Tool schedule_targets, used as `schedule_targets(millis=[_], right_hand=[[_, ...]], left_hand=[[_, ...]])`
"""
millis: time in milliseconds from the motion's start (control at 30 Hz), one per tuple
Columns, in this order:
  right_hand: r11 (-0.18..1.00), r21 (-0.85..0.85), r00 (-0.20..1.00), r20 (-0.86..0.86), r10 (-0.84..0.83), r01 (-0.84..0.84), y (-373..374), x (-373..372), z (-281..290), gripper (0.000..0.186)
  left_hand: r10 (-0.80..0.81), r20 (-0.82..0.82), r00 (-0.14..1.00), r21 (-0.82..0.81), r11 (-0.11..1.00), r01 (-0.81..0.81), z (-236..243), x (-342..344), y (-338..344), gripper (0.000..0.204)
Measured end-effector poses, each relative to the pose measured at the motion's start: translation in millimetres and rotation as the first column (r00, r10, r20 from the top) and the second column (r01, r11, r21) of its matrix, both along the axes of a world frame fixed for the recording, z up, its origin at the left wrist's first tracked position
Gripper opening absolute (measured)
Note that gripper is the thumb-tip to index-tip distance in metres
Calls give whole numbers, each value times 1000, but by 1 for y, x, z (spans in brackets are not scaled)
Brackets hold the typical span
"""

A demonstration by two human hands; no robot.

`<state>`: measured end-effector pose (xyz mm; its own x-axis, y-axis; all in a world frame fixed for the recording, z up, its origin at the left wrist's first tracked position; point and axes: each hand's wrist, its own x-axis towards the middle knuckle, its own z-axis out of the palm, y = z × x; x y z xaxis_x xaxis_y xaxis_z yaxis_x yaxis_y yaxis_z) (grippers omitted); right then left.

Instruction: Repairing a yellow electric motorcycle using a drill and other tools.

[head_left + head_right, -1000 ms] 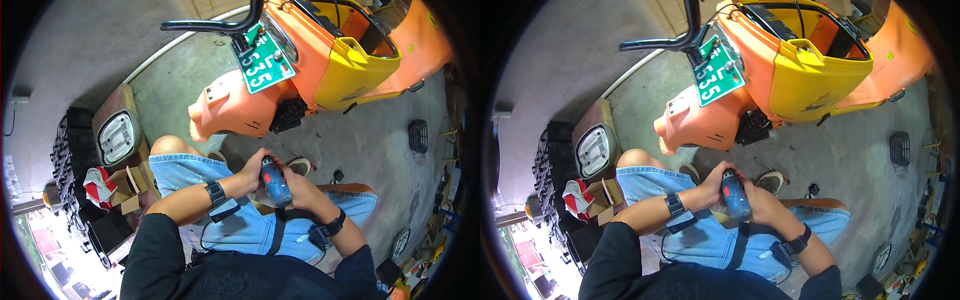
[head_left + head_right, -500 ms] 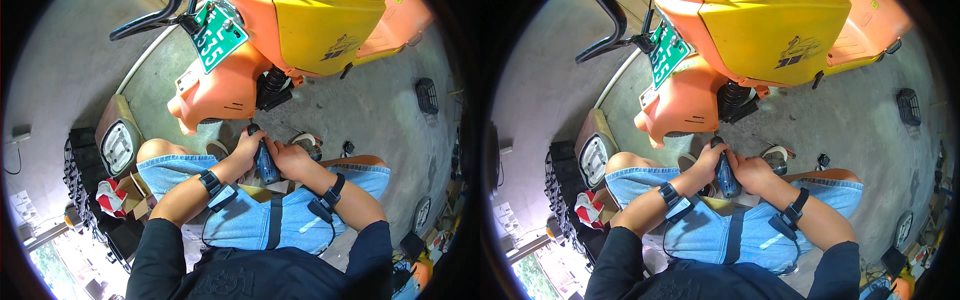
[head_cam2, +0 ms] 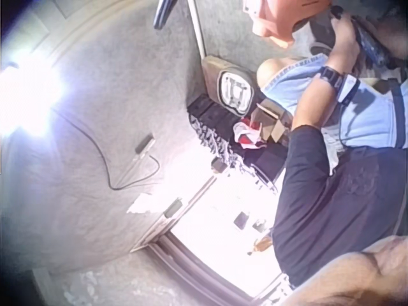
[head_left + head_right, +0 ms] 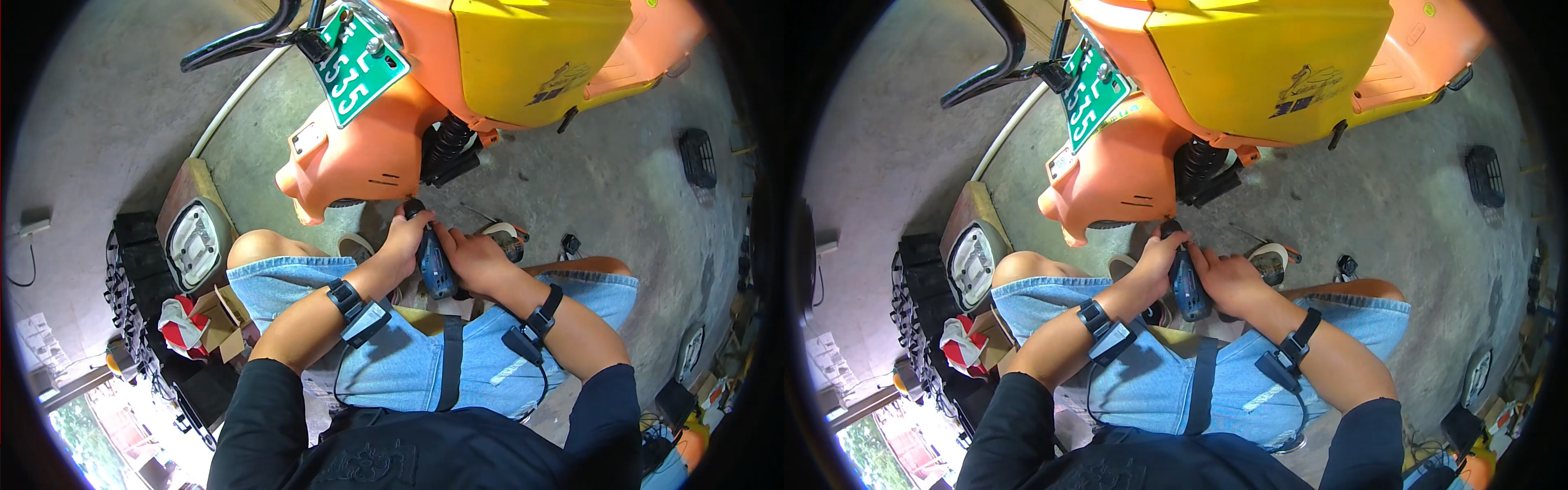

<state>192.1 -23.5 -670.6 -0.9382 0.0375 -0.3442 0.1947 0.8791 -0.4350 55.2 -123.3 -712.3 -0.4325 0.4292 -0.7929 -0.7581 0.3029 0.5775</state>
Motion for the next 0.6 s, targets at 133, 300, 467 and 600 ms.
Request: schedule_targets(millis=[133,300,467,600], right_hand=[[999,-36,997,79,4,-1,-1,-2,-1,88],[1000,-3,999,51,-14,14,-4,-2,-4,88],[999,-30,998,55,-25,26,-3,-1,-8,88],[1000,-18,997,77,-18,20,-5,1,-14,88]], left_hand=[[16,18,1000,7,1000,-16,0,0,-2,41],[3,6,1000,29,1000,-3,-3,-1,-2,42],[-2,5,1000,23,1000,2,-7,-2,-2,42],[-19,7,1000,3,1000,19,-8,-1,-1,44]])
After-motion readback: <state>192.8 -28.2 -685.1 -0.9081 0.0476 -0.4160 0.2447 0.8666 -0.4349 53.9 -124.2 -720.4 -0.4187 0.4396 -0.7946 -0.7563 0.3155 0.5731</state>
